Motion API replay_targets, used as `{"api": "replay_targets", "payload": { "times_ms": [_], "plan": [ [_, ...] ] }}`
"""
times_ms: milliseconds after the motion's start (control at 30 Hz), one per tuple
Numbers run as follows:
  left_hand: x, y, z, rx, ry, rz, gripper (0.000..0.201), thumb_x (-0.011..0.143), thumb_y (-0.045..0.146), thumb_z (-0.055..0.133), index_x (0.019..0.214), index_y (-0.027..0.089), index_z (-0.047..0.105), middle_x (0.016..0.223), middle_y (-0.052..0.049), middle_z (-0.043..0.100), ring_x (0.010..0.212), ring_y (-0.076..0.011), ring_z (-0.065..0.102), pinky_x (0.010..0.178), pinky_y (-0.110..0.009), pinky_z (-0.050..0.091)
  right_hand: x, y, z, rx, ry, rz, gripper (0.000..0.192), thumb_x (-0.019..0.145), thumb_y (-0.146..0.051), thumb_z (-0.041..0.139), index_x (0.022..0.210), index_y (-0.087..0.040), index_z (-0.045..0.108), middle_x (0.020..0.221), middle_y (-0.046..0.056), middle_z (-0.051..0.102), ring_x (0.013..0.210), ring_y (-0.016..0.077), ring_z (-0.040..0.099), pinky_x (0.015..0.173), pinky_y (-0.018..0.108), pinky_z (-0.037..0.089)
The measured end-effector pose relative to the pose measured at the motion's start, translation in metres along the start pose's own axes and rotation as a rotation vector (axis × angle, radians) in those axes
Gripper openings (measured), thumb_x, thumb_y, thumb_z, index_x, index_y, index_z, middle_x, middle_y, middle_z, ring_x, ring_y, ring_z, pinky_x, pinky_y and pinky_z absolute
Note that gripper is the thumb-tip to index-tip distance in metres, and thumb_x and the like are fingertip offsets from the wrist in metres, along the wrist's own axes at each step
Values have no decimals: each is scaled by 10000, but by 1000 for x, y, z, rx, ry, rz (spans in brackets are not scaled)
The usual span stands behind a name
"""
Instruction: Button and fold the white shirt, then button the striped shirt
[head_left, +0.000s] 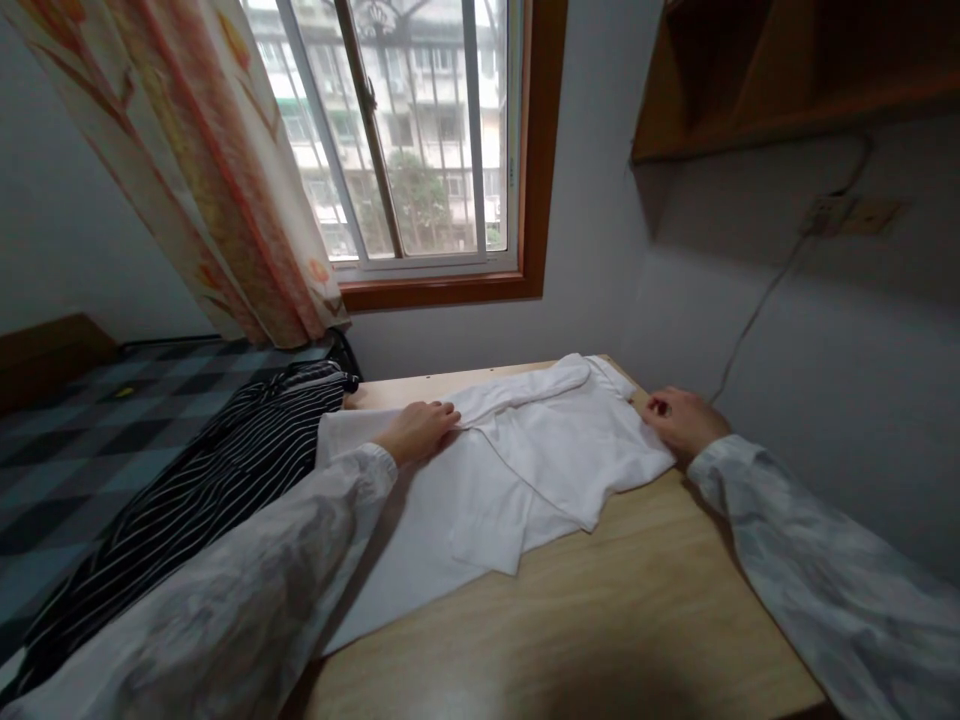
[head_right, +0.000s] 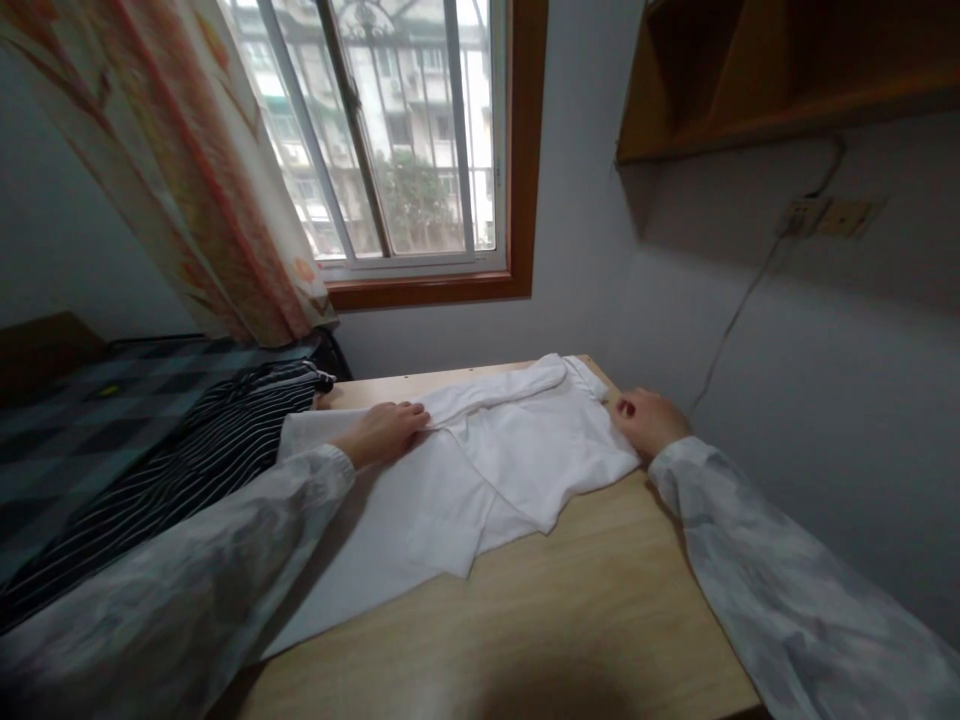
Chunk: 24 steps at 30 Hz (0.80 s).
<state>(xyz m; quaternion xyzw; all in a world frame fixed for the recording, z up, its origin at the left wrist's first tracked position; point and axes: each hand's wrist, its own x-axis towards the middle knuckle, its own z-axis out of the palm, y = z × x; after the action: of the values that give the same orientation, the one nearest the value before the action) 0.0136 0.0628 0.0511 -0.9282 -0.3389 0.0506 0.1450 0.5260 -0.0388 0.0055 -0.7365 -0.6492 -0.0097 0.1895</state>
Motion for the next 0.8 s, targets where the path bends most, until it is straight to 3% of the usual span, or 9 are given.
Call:
{"api": "replay_targets", "payload": {
  "times_ms": [67, 167, 233, 333, 467, 567, 800],
  "plan": [
    [-6, 2, -1, 5, -26, -78, 207, 1037, 201, 527, 1101, 155, 719, 1118, -148, 759, 985, -271, 752, 810, -348, 544, 13, -21, 2, -58, 110, -151, 226, 928, -319, 652, 1083, -216, 779, 1164, 152, 758, 1116, 332, 666, 1032, 423, 509],
    [-21, 3, -5, -7, -62, -175, 199, 1019, 218, 558, 1088, 136, 725, 1093, -172, 767, 948, -292, 765, 793, -364, 553, 35, -52, 16, -52, 83, -305, 452, 935, -280, 661, 1379, -202, 692, 1395, 166, 703, 1321, 368, 595, 1182, 486, 443],
    [-34, 1, -7, -18, -76, -212, 201, 1002, 221, 574, 1083, 129, 734, 1068, -185, 774, 922, -306, 770, 799, -386, 563, 48, -68, 29, -38, 59, -368, 539, 935, -241, 654, 1472, -201, 637, 1503, 152, 657, 1410, 356, 554, 1241, 496, 398],
    [-57, -6, -8, -21, -111, -240, 199, 971, 231, 605, 1063, 135, 753, 1035, -186, 786, 901, -319, 775, 796, -405, 578, 64, -78, 49, -14, 29, -425, 512, 963, -215, 604, 1472, -195, 649, 1553, 144, 635, 1443, 334, 548, 1263, 493, 390],
    [-82, -14, -8, 4, -182, -277, 173, 917, 216, 671, 1025, 124, 769, 1009, -195, 792, 900, -341, 781, 782, -429, 589, 71, -68, 74, 53, 18, -386, 454, 1039, -262, 508, 1458, -208, 674, 1561, 127, 642, 1453, 300, 563, 1260, 467, 415],
    [-90, -13, -5, 11, -173, -288, 202, 940, 185, 626, 1062, 95, 759, 1032, -217, 784, 923, -367, 778, 772, -462, 593, 72, -51, 85, 83, 17, -350, 476, 1061, -313, 485, 1493, -206, 654, 1594, 126, 622, 1482, 297, 548, 1278, 475, 399],
    [-66, -5, 5, 31, -68, -310, 276, 1026, 119, 458, 1139, 92, 708, 1120, -216, 729, 957, -302, 738, 749, -391, 556, 69, -11, 85, 4, 8, -295, 519, 1066, -354, 448, 1521, -184, 630, 1612, 142, 605, 1513, 308, 524, 1297, 484, 371]
  ]
}}
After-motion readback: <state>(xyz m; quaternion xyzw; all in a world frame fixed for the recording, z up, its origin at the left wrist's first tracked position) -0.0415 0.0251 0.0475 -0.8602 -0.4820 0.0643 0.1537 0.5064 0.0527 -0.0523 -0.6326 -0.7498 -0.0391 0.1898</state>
